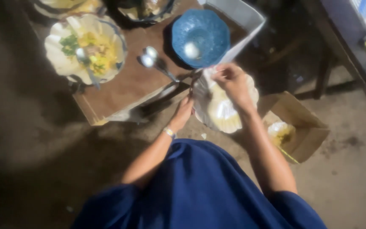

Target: Clearing away dirty dishes, food scraps, and trash from a table and sorting them.

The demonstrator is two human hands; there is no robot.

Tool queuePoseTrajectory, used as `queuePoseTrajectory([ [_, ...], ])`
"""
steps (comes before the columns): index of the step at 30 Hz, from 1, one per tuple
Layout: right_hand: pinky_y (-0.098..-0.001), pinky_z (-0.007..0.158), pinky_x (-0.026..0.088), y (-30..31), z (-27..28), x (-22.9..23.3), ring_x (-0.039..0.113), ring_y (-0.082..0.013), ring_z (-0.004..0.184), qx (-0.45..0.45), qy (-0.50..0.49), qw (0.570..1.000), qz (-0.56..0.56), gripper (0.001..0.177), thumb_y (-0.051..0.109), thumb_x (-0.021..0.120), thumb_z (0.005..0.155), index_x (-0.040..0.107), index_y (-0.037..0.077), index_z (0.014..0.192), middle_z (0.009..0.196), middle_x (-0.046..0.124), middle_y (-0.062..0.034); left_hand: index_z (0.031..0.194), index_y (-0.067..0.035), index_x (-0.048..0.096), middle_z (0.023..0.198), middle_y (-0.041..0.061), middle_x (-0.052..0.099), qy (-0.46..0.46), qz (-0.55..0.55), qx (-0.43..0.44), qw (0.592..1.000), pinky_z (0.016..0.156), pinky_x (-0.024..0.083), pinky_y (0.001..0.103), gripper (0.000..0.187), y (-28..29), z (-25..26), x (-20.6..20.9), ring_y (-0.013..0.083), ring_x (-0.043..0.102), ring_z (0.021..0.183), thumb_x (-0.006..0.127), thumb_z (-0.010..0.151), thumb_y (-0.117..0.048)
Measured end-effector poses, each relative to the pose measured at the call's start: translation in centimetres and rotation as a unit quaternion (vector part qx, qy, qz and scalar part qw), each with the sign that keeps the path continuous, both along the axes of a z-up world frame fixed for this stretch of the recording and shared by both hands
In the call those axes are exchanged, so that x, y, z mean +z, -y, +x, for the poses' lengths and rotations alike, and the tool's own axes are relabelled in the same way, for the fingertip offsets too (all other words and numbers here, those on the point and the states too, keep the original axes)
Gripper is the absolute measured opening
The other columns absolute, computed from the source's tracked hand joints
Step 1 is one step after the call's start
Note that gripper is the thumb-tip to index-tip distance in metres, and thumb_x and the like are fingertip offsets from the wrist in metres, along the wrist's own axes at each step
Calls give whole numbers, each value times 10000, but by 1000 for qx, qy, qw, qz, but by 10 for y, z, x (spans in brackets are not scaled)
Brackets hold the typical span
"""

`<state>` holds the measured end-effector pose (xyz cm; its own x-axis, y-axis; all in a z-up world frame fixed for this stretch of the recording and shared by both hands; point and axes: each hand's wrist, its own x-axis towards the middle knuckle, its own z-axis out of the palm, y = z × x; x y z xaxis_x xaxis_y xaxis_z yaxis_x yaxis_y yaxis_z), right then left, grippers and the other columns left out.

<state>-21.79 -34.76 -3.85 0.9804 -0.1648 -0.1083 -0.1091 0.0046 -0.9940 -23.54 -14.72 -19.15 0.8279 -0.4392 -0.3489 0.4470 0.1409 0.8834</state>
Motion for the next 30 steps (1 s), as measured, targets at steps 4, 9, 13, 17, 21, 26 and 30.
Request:
queuePoseTrajectory([
  [4,-245,681,544,-69,45,-31,666,-120,803,39,-51,997,28,232,14,797,859,670,37,1051,917,708,-51,1346,-125,574,1005,-51,678,-53,-48,18,997,673,534,249,464,-11,-8,33,57,628,809,510,1004,-433],
  [9,-278,678,554,-118,96,-109,672,-142,794,39,-61,997,-23,279,60,842,820,664,16,1031,915,710,-74,1375,-54,601,972,7,643,-32,9,35,999,661,503,268,531,-29,-9,-7,84,579,782,577,1038,-464],
  [13,-319,716,563,-144,100,-94,700,-184,815,41,-29,995,-91,340,111,872,804,647,7,1037,933,732,-124,1402,-67,588,1001,-15,652,-29,17,62,998,655,492,260,548,-45,-11,4,66,580,799,572,1029,-467],
  [17,-360,804,565,-147,94,-92,719,-233,908,51,62,967,-241,359,124,839,824,635,10,1097,1012,746,-169,1462,-97,549,1032,-7,660,-33,20,70,997,650,496,255,561,-50,-12,4,72,581,797,569,1023,-447],
  [21,-357,864,560,-128,72,-57,696,-230,999,24,119,971,-206,294,74,699,903,651,18,1188,1098,735,-145,1454,-89,529,1105,4,684,-47,-3,63,997,648,537,260,524,-46,-9,13,73,641,831,532,1035,-404],
  [26,-313,934,553,-47,-6,-6,672,-192,1069,-141,144,967,-154,183,35,614,1021,677,26,1192,1146,697,-87,1458,-60,530,1115,20,682,-1,-5,33,999,644,489,242,465,-36,-12,-15,73,582,793,511,1073,-320],
  [30,-284,823,527,44,-86,-49,619,-166,992,-343,82,933,-73,220,27,591,1021,652,38,1232,1118,671,-44,1359,42,615,1124,50,681,7,-58,29,998,747,505,229,407,-20,-14,-14,73,612,894,536,1105,-266],
])
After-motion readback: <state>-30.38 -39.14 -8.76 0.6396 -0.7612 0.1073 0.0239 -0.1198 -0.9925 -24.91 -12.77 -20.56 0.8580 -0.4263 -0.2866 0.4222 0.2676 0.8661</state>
